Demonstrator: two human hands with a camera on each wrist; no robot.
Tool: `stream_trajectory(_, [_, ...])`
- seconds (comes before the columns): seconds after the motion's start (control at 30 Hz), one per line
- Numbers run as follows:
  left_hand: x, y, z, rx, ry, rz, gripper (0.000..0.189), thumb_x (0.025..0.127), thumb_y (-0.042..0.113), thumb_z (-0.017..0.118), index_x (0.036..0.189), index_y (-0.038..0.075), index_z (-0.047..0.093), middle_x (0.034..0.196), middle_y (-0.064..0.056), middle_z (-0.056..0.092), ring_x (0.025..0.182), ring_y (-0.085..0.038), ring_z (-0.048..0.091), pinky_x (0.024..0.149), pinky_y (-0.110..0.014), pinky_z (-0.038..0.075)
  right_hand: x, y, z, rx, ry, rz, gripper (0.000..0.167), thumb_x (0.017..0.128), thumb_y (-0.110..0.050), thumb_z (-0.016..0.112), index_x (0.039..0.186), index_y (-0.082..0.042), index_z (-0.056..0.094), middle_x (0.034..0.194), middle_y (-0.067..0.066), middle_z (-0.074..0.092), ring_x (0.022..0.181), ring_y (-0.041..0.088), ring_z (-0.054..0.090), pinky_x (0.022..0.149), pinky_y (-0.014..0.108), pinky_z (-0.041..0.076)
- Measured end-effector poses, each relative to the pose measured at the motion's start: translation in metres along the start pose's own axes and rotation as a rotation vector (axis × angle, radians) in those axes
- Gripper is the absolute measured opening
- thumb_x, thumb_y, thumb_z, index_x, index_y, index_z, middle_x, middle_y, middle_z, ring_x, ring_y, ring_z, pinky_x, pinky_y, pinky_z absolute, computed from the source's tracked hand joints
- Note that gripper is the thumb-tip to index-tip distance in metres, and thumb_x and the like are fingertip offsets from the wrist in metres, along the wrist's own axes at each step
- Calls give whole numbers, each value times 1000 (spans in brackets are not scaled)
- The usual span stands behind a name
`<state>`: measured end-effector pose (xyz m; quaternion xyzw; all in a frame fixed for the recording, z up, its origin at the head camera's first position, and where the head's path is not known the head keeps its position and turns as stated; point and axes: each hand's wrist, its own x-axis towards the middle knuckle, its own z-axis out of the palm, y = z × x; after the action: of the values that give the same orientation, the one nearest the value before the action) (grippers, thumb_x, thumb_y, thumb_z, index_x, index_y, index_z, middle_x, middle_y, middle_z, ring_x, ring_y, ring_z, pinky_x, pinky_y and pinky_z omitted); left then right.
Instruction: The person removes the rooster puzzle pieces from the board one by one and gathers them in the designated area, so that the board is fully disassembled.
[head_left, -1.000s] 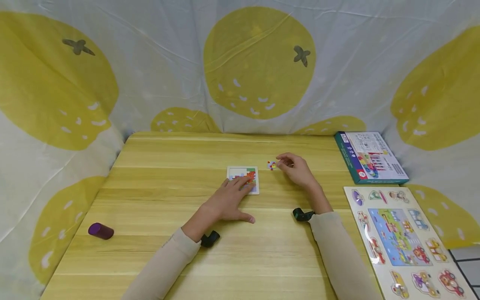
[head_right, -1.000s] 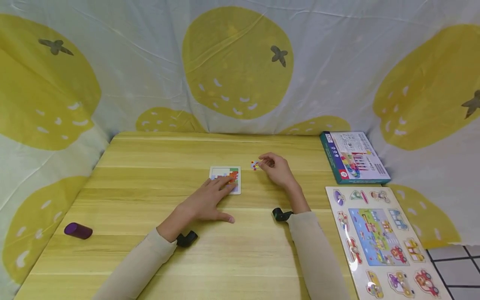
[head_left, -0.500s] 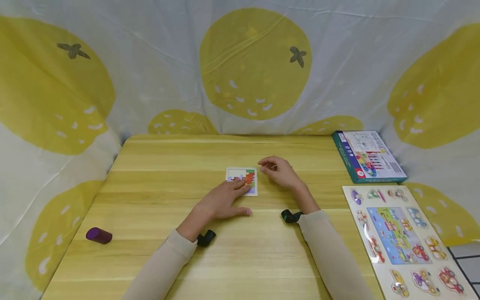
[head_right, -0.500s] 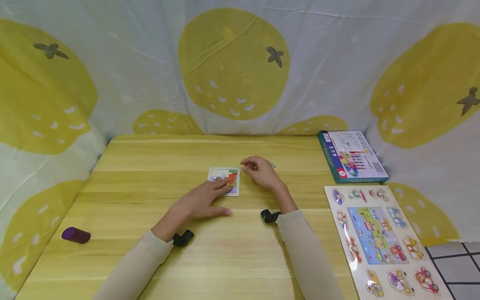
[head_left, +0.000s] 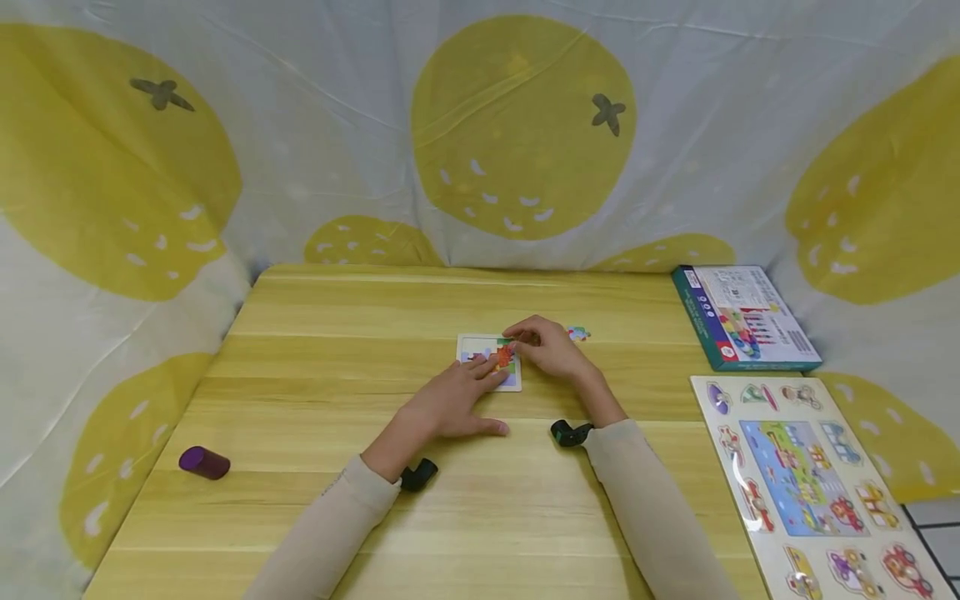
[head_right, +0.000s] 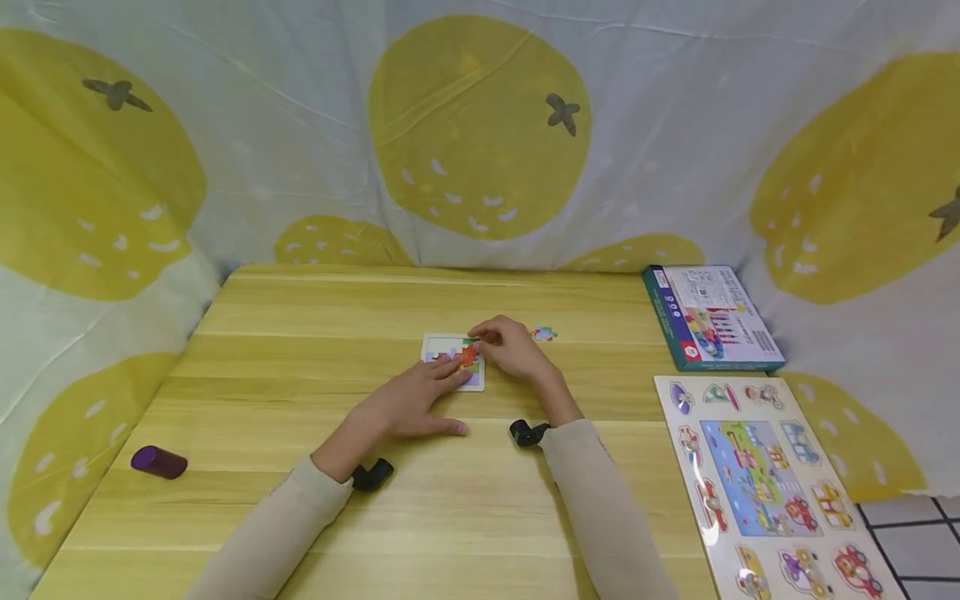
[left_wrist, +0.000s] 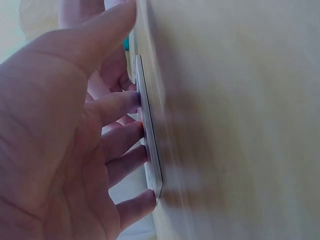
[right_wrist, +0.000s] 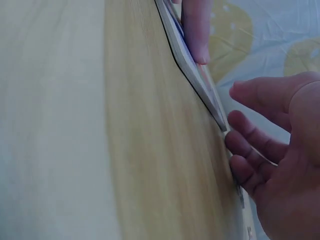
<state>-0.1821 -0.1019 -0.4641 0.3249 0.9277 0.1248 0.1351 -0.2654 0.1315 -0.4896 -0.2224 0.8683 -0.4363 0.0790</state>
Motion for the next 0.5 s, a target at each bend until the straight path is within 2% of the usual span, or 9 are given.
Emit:
stream_trajectory(0.2, [-1,1,1,31,-11,0,102,85,75,66,163,18,33,172,-7,22,159,-30,23,126,-57,24,3,0,5,4,-17,5,25,100,-15,67,123,-14,76,116,8,69,100,22,63,90,40,51])
stream_trajectory(0.5, [-1,0,1,26,-4,0,102,85,74,67,163,17,33,172,-6,22,159,-31,22,126,-58,25,5,0,8,-15,-15,-33,20,99,-14,67,115,-14,78,114,8,68,98,21,60,88,37,49])
